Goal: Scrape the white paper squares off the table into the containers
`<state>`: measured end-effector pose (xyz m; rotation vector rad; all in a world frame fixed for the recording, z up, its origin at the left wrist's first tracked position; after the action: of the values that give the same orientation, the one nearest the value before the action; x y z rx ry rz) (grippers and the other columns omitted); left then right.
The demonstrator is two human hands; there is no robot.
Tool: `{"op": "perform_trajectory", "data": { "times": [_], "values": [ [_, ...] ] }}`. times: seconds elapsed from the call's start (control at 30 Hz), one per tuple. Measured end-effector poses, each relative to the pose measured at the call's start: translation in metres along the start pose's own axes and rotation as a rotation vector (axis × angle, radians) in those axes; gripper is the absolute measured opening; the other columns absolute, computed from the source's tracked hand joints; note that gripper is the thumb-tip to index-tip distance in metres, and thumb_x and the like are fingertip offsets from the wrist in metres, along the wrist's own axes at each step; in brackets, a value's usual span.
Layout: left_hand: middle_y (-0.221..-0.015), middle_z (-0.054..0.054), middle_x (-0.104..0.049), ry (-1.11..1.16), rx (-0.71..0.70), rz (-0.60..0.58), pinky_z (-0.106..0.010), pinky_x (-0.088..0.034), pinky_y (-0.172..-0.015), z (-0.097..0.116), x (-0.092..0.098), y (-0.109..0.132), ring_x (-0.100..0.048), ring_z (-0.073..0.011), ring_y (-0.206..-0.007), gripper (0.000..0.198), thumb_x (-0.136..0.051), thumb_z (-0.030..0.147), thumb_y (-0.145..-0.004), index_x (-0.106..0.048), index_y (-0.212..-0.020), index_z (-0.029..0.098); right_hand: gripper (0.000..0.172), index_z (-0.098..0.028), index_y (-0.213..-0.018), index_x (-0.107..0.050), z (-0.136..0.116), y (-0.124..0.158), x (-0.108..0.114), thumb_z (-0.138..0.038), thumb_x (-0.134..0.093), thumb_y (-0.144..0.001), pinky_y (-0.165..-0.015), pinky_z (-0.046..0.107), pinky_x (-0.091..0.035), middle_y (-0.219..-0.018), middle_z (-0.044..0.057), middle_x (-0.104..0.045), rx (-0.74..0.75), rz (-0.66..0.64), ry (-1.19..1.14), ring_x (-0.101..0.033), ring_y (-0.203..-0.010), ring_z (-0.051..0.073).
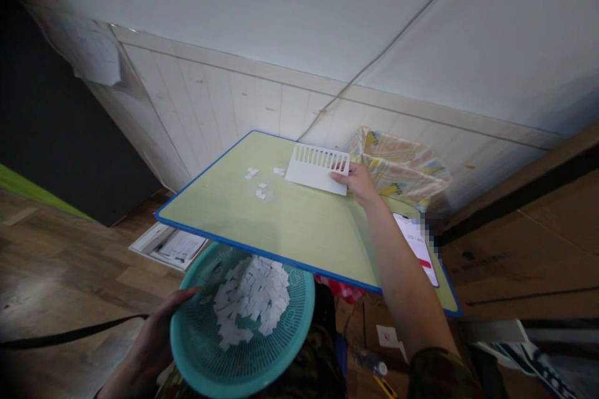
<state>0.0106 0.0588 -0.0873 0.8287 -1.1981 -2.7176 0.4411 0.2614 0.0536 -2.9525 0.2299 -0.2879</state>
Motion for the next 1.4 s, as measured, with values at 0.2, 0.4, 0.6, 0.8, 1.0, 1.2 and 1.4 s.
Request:
{"op": "perform_trajectory", "data": {
  "times": [0.2,0.4,0.6,0.8,1.0,1.2,1.4],
  "values": [
    [-0.072,-0.011,-0.081,0.011,-0.011,0.017,-0.043,-0.062,-0.077,0.003,-0.004,0.006,-0.076,-0.0352,-0.086,0.041,-0.064,0.009,-0.082,-0.065,-0.122,0.0,0.048,-0.019,-0.09,-0.074,0.015,-0.002,0.004,-0.044,-0.087,-0.052,-0.081,0.041,-0.054,-0.095,0.007,-0.076,-0.013,0.07,-0.011,-0.07,-0.089,0.027],
    [-0.077,-0.012,-0.082,-0.036,-0.033,0.014,-0.045,-0.061,-0.08,0.004,-0.002,0.002,-0.076,-0.0351,-0.087,0.032,-0.063,0.01,-0.083,-0.07,-0.113,0.004,0.045,-0.02,-0.093,-0.075,0.014,0.004,-0.026,-0.043,-0.086,-0.056,-0.087,0.04,-0.053,-0.101,0.007,-0.076,-0.018,-0.013,-0.04,-0.07,-0.094,0.025],
    [-0.07,-0.01,-0.081,-0.006,0.019,-0.005,-0.046,-0.06,-0.083,0.0,-0.006,0.003,-0.076,-0.035,-0.083,0.032,-0.061,0.01,-0.084,-0.069,-0.114,0.004,0.043,-0.019,-0.091,-0.076,0.009,0.011,-0.037,-0.04,-0.088,-0.055,-0.084,0.039,-0.053,-0.099,0.008,-0.076,-0.059,-0.109,-0.045,-0.07,-0.089,0.024],
    [-0.073,-0.011,-0.081,0.027,0.036,0.015,-0.046,-0.061,-0.081,0.0,-0.011,0.007,-0.075,-0.0363,-0.088,0.04,-0.062,0.008,-0.082,-0.066,-0.122,0.004,0.047,-0.018,-0.092,-0.076,0.011,0.007,-0.017,-0.04,-0.089,-0.052,-0.079,0.038,-0.054,-0.097,0.008,-0.076,-0.092,-0.099,-0.047,-0.07,-0.087,0.025],
    [-0.08,-0.012,-0.082,0.049,0.043,0.02,-0.043,-0.061,-0.08,0.0,-0.011,0.01,-0.074,-0.0363,-0.092,0.043,-0.065,0.009,-0.08,-0.067,-0.122,0.006,0.048,-0.019,-0.091,-0.075,0.012,0.001,0.011,-0.037,-0.09,-0.049,-0.084,0.039,-0.053,-0.099,0.007,-0.076,-0.082,-0.029,-0.059,-0.069,-0.093,0.026],
    [-0.076,-0.012,-0.082,0.023,0.014,-0.005,-0.045,-0.062,-0.076,0.001,-0.006,0.004,-0.077,-0.0353,-0.08,0.043,-0.063,0.009,-0.081,-0.066,-0.123,0.005,0.05,-0.018,-0.094,-0.075,0.014,0.001,0.015,-0.038,-0.09,-0.05,-0.084,0.042,-0.054,-0.102,0.009,-0.076,-0.081,0.002,-0.048,-0.07,-0.093,0.027],
    [-0.076,-0.012,-0.082,0.011,0.033,-0.009,-0.042,-0.062,-0.076,-0.002,-0.004,0.002,-0.077,-0.0333,-0.078,0.034,-0.062,0.011,-0.083,-0.07,-0.116,0.005,0.048,-0.019,-0.097,-0.074,0.013,-0.004,0.026,-0.04,-0.086,-0.055,-0.086,0.041,-0.053,-0.106,0.007,-0.075,-0.011,0.117,-0.023,-0.069,-0.094,0.025]
  ]
}}
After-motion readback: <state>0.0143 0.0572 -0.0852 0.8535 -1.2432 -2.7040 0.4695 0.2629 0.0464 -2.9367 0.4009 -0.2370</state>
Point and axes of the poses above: each hand's wrist, its own y-axis away from the middle knuckle, its own x-axis out of the back of the hand, z = x × y, the point moved 9 cm from there along -y, towards the middle knuckle
